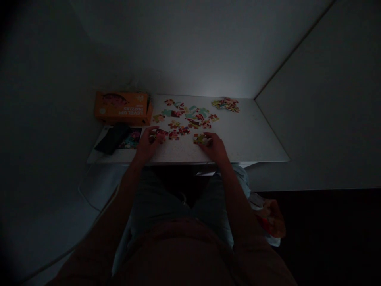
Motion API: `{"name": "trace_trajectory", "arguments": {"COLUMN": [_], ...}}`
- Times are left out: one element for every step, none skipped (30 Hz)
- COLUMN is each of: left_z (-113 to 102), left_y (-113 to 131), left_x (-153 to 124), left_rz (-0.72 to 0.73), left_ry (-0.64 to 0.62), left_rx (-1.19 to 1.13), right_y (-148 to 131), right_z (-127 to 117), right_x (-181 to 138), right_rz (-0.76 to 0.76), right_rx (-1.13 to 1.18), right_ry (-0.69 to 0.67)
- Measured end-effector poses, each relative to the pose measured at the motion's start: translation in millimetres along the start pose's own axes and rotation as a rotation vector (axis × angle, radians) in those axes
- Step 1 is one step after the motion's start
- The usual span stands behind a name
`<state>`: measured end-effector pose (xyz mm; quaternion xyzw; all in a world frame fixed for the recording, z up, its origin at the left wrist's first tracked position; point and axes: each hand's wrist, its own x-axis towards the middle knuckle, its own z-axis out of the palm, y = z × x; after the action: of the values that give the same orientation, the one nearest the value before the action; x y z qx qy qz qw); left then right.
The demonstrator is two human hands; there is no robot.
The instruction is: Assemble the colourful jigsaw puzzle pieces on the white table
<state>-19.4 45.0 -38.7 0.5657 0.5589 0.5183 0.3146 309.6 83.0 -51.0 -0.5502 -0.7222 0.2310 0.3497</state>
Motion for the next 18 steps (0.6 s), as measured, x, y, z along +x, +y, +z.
{"name": "trace_trajectory", "arguments": {"left_z": [-0.6, -1.5, -2.5, -3.6, -4.6, -5.4, -6.0, -6.4, -6.5, -6.5, -6.3, -6.1, -6.0, -5.9, -5.8, -5.9, -6.0, -6.1], "left_y": [-0.7, -1.7, -2.8, -4.0, -5.2, -6.2, -7.1, -7.8, -8.1, -8.1, -7.8, -7.1, -6.1, -4.7, -3.1, -1.4, 0.5, 2.3], "left_x": [0.4, 0.6, 0.6, 0.4, 0.1, -0.4, -0.9, -1.4, -1.8, -2.1, -2.3, -2.4, -2.6, -2.8, -3.1, -3.5, -4.1, -4.7], "left_rz": [-0.005, -0.011, -0.016, -0.021, -0.025, -0.029, -0.033, -0.037, -0.043, -0.048, -0.052, -0.056, -0.058, -0.054, -0.046, -0.04, -0.036, -0.035], "left_ry": [-0.003, -0.011, -0.023, -0.036, -0.046, -0.057, -0.067, -0.078, -0.089, -0.101, -0.112, -0.117, -0.121, -0.124, -0.127, -0.128, -0.13, -0.136], "left_rx": [-0.011, -0.025, -0.041, -0.057, -0.068, -0.07, -0.064, -0.054, -0.041, -0.024, -0.009, 0.003, 0.012, 0.019, 0.024, 0.029, 0.038, 0.051], "right_y": [-0.6, -1.3, -2.1, -3.0, -4.0, -5.1, -6.3, -7.6, -8.8, -9.8, -10.6, -11.0, -11.0, -10.5, -9.7, -8.7, -7.5, -6.5], "right_z": [-0.3, -0.6, -0.9, -1.1, -1.3, -1.5, -1.8, -2.0, -2.3, -2.6, -2.9, -3.1, -3.3, -3.3, -3.2, -3.0, -2.9, -2.7], "right_x": [-0.2, -0.3, -0.4, -0.5, -0.7, -0.9, -1.2, -1.6, -2.1, -2.5, -2.9, -3.2, -3.4, -3.3, -3.1, -2.7, -2.2, -1.7], "right_rz": [0.008, 0.018, 0.028, 0.037, 0.046, 0.053, 0.059, 0.062, 0.063, 0.061, 0.057, 0.053, 0.051, 0.05, 0.05, 0.048, 0.046, 0.044], "right_rx": [0.008, 0.015, 0.018, 0.018, 0.013, 0.006, -0.003, -0.014, -0.024, -0.034, -0.042, -0.048, -0.053, -0.057, -0.062, -0.067, -0.073, -0.079], "right_ry": [0.002, 0.006, 0.01, 0.012, 0.013, 0.013, 0.012, 0.012, 0.012, 0.013, 0.015, 0.017, 0.018, 0.019, 0.021, 0.023, 0.027, 0.031]}}
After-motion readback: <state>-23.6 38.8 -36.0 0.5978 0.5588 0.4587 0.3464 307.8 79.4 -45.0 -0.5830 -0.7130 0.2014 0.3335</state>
